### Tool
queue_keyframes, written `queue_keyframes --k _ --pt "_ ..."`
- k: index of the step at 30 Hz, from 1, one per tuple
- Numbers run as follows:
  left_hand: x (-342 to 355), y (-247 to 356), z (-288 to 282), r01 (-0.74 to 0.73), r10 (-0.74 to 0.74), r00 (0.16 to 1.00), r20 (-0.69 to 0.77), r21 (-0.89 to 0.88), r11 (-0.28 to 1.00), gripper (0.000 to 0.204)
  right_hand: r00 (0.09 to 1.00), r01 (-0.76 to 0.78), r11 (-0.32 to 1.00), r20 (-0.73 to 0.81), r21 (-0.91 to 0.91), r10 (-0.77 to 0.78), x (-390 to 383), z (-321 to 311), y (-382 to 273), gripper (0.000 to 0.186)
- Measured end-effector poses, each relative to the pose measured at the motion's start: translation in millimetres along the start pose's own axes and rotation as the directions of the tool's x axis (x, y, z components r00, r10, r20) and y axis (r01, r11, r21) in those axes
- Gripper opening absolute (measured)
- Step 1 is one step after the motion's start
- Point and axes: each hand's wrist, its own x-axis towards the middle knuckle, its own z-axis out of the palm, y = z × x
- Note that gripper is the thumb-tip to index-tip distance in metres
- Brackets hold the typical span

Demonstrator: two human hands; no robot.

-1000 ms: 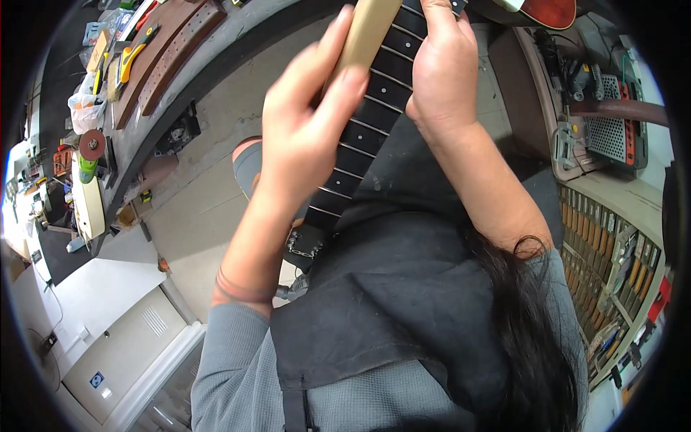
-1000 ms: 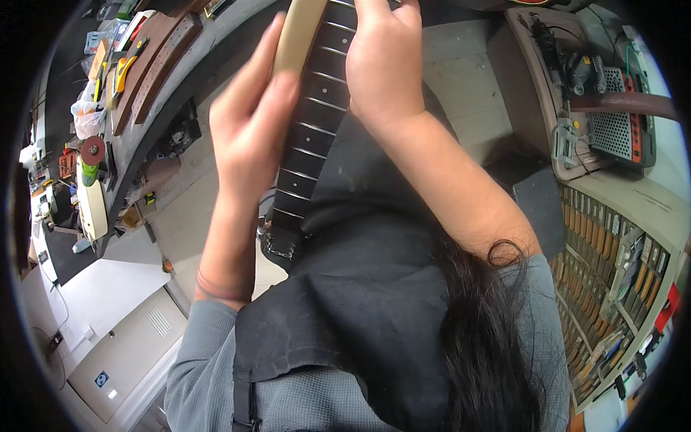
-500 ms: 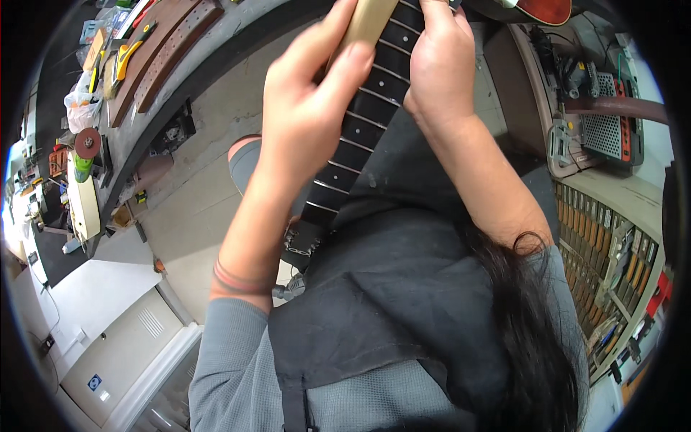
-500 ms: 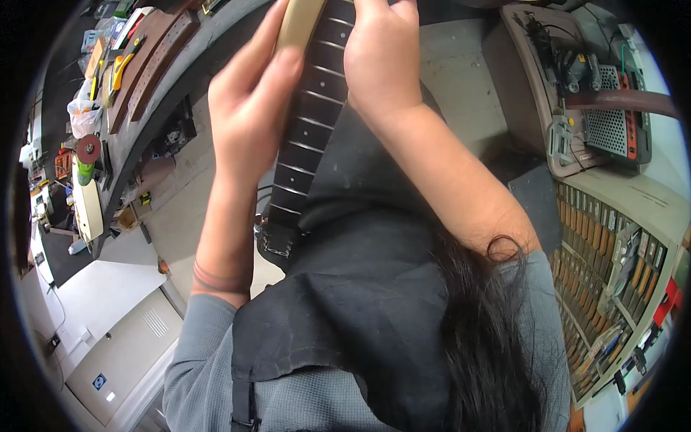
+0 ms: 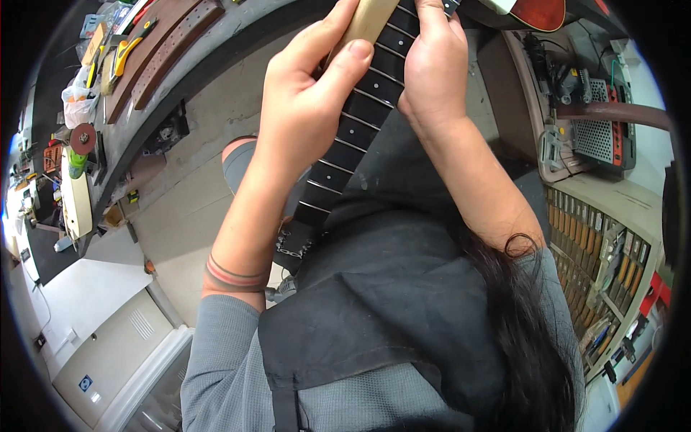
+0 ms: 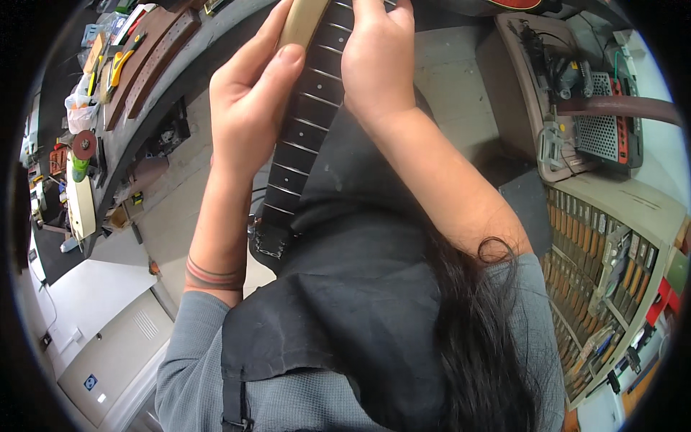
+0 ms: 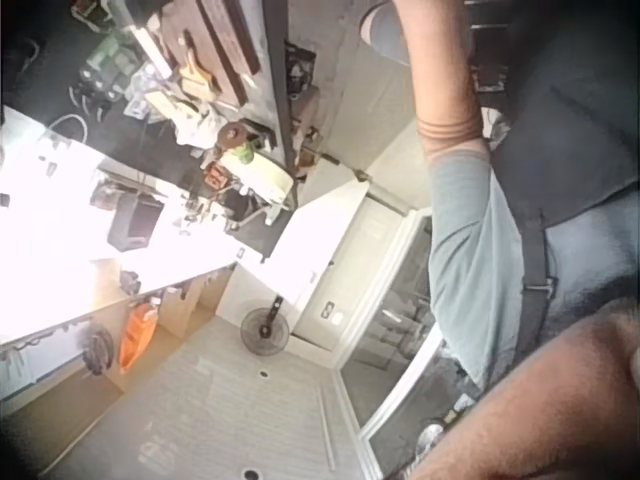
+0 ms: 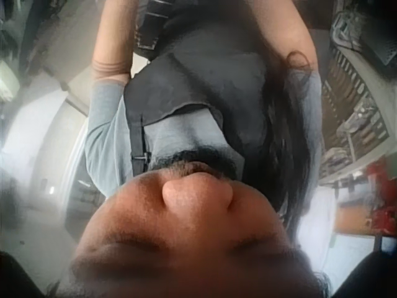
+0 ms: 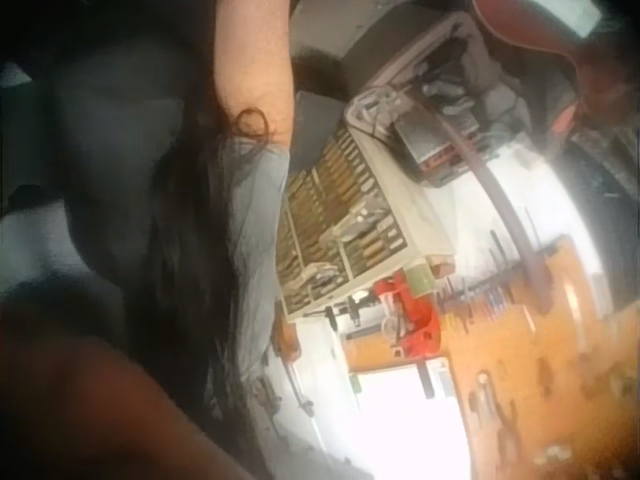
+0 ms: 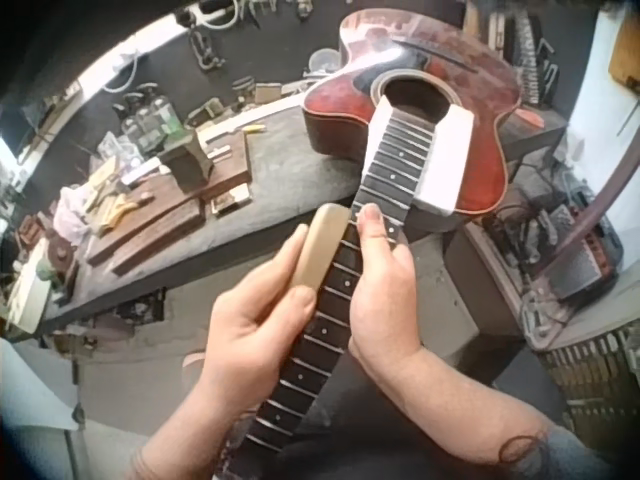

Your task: The person sands the fretboard of a red acoustic guitar using a sanding block. They work methodically along the length of the neck, moving between frets and occasionally adjusting their grip or the sanding block. The guitar is held steady on the person's lap during the process.

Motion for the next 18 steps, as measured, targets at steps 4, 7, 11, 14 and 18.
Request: queue_keyframes --k 4,7,11,14,18 --pt "-52 8 -18 0.086 -0.092 0.994 0.053 0.109 0.990 0.060 0.997 0.044 0.999 0.057 0.000 -0.044 14 -24 14 0.031" --pt "-121 -7 -51 0.058 -0.081 0.993 0.091 0.238 0.969 0.063 0.997 0.033 0.999 0.071 0.014 -0.034 13 -21 18 0.030" --pt "-63 0 -21 0.067 -0.072 0.996 0.045 0.103 0.992 0.060 0.988 0.134 0.991 0.072 0.003 -0.133 15 -22 24 0.032" --pt "-13 8 -3 0.086 -0.086 0.996 -0.006 0.006 0.996 0.055 0.987 0.118 0.992 0.109 0.037 -0.121 10 -15 16 0.032" --pt "-58 1 -20 0.111 -0.115 0.993 0.037 0.086 0.990 0.058 0.992 0.092 0.995 0.083 0.036 -0.095 15 -23 18 0.032"
